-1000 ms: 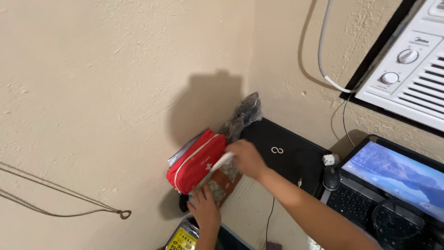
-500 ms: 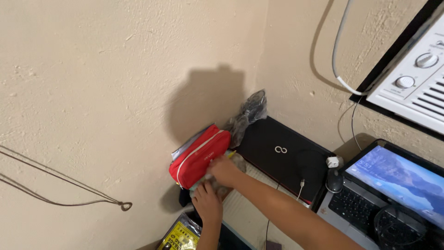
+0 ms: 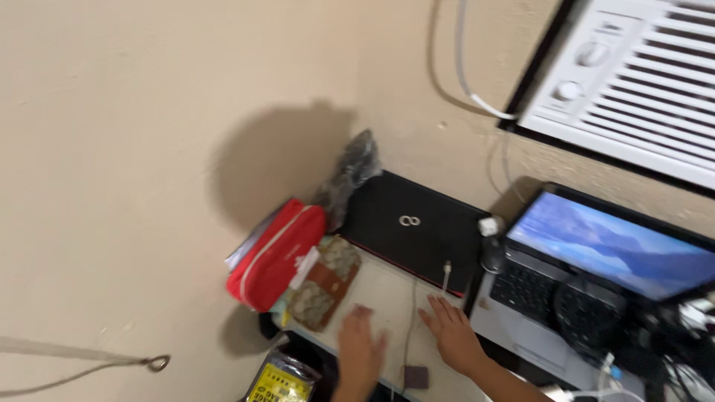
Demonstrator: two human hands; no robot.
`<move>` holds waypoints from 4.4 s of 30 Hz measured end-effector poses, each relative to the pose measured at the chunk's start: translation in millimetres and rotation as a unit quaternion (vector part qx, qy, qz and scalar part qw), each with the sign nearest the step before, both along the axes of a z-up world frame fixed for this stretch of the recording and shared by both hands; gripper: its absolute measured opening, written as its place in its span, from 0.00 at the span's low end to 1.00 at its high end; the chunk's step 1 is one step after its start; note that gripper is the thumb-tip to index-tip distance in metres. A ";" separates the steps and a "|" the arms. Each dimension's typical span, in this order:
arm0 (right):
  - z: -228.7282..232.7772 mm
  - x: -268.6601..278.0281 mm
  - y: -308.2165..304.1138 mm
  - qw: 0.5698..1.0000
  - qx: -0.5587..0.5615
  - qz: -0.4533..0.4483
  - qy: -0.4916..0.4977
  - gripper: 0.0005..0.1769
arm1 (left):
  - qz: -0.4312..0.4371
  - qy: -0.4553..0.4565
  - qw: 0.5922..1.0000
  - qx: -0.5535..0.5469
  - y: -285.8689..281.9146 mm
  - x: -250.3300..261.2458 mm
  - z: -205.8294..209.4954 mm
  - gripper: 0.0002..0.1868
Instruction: The person organizes and untangles various cables and computer peripherals on a desk, handling a mouse, a headset, and several USB chargers by hand before placing some items into a bag.
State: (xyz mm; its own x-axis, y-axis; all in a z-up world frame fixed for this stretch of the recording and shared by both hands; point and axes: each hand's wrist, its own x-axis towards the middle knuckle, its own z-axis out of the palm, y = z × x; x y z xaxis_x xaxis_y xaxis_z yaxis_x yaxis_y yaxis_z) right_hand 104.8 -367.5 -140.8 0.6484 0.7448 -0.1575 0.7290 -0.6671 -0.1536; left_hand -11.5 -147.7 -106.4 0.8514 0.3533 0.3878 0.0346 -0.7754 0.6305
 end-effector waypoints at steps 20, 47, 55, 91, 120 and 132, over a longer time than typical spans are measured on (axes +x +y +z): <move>59.9 68.9 -17.9 0.954 0.267 -0.094 -0.100 0.05 | -0.061 -0.114 0.991 -0.015 -70.5 21.0 -55.8 0.32; 186.6 48.8 -212.8 0.626 0.671 -0.348 0.191 0.32 | -0.401 -0.133 0.895 -0.146 -273.1 194.7 173.9 0.26; 263.1 22.8 -364.1 0.690 0.612 -0.386 -0.018 0.25 | -0.512 -0.156 0.839 -0.099 -409.1 186.2 237.7 0.30; 424.8 -74.7 -720.6 0.877 0.087 -0.308 -0.359 0.15 | -0.520 -0.219 0.822 -0.079 -776.1 130.7 299.5 0.24; 364.8 -16.3 -508.7 0.906 -0.152 -0.276 -0.284 0.25 | -0.319 -0.021 0.947 0.004 -358.0 209.5 86.4 0.11; 69.0 -199.7 -488.7 0.753 0.326 -0.571 0.022 0.32 | -0.604 -0.005 0.700 0.382 -553.3 81.8 19.1 0.60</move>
